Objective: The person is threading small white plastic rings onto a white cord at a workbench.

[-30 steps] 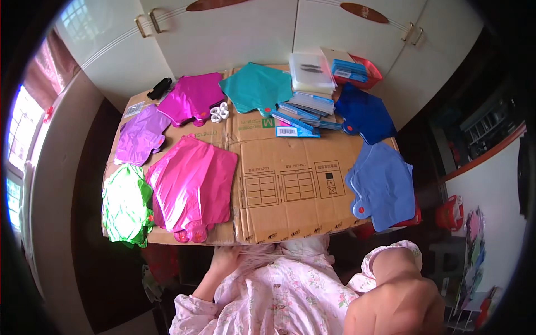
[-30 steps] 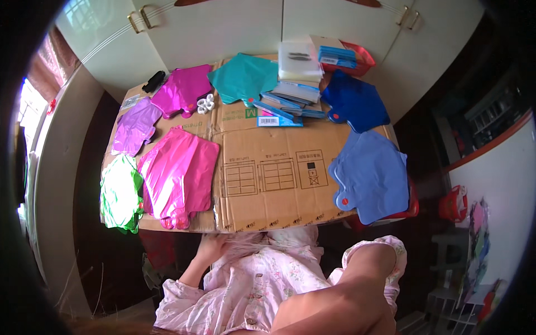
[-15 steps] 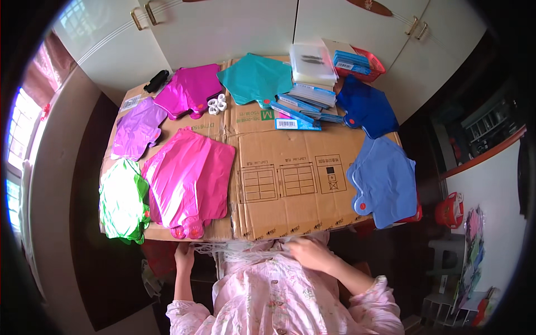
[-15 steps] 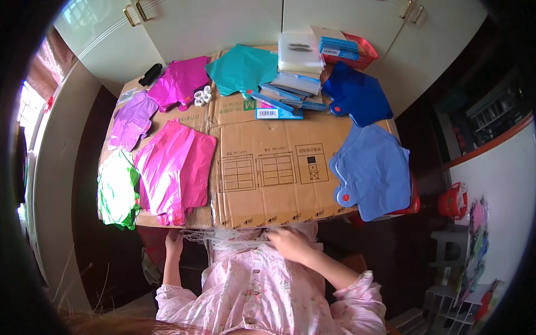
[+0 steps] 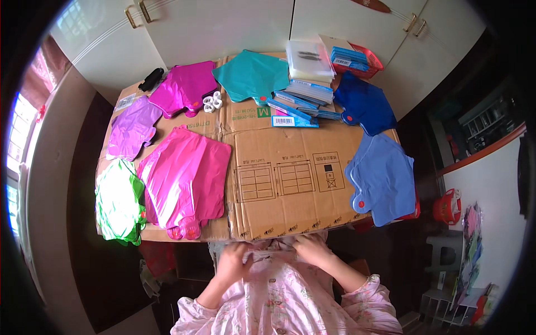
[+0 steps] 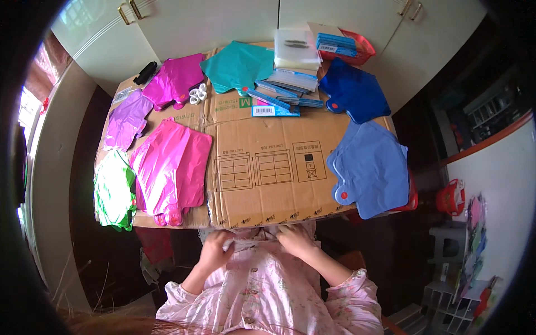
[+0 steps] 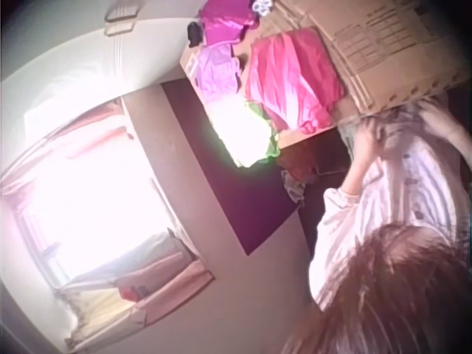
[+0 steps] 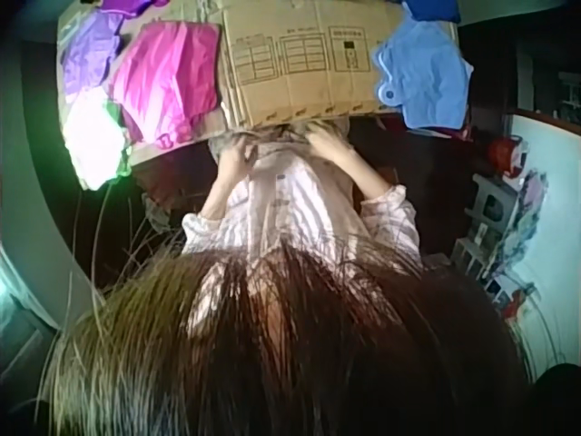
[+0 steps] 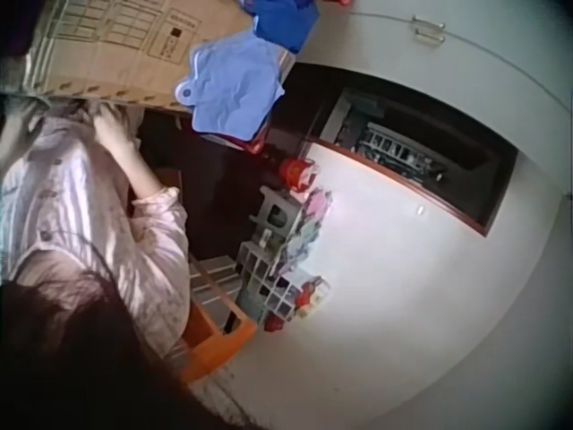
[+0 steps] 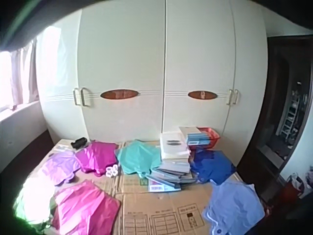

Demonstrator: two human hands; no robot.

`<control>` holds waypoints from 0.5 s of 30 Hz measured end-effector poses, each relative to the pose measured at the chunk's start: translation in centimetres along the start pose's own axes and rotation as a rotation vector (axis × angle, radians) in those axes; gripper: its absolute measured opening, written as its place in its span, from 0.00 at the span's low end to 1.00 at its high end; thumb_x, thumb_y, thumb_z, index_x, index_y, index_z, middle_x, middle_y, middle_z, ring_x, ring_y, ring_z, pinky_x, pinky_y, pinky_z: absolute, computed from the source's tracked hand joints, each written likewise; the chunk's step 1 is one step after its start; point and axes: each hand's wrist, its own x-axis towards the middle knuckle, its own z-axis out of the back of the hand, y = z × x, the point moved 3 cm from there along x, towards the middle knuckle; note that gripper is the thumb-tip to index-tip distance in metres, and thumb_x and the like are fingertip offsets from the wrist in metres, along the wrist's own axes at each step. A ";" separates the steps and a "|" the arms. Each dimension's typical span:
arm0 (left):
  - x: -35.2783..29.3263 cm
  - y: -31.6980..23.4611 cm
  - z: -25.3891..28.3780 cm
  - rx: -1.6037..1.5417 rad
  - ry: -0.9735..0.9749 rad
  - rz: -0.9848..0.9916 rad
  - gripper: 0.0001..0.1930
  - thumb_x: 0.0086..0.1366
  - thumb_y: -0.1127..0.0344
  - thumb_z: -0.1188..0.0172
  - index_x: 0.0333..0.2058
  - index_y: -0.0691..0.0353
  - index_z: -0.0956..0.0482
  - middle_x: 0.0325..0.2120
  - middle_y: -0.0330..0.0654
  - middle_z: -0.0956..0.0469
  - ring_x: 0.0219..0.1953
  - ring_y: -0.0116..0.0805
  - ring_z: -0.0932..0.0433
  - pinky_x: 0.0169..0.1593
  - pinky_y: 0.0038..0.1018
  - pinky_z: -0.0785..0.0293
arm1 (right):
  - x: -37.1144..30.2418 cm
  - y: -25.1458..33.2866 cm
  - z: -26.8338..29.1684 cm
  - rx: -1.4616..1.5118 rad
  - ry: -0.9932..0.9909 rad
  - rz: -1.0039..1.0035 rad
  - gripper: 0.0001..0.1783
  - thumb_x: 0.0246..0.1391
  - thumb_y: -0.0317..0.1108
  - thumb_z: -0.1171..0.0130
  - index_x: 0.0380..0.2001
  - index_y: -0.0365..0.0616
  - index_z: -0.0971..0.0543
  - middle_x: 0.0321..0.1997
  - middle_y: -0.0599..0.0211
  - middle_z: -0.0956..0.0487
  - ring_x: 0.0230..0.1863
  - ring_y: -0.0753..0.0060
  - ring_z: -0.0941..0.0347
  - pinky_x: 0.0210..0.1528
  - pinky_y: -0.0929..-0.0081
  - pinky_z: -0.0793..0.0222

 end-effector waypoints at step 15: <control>4.4 -6.4 8.3 -0.848 0.427 -0.108 0.11 0.62 0.68 0.48 0.23 0.68 0.28 0.16 0.37 0.32 0.20 0.26 0.34 0.25 0.24 0.36 | -0.5 2.9 15.0 0.925 -0.297 -0.015 0.03 0.50 0.28 0.42 0.28 0.40 0.22 0.16 0.71 0.29 0.17 0.81 0.35 0.20 0.83 0.41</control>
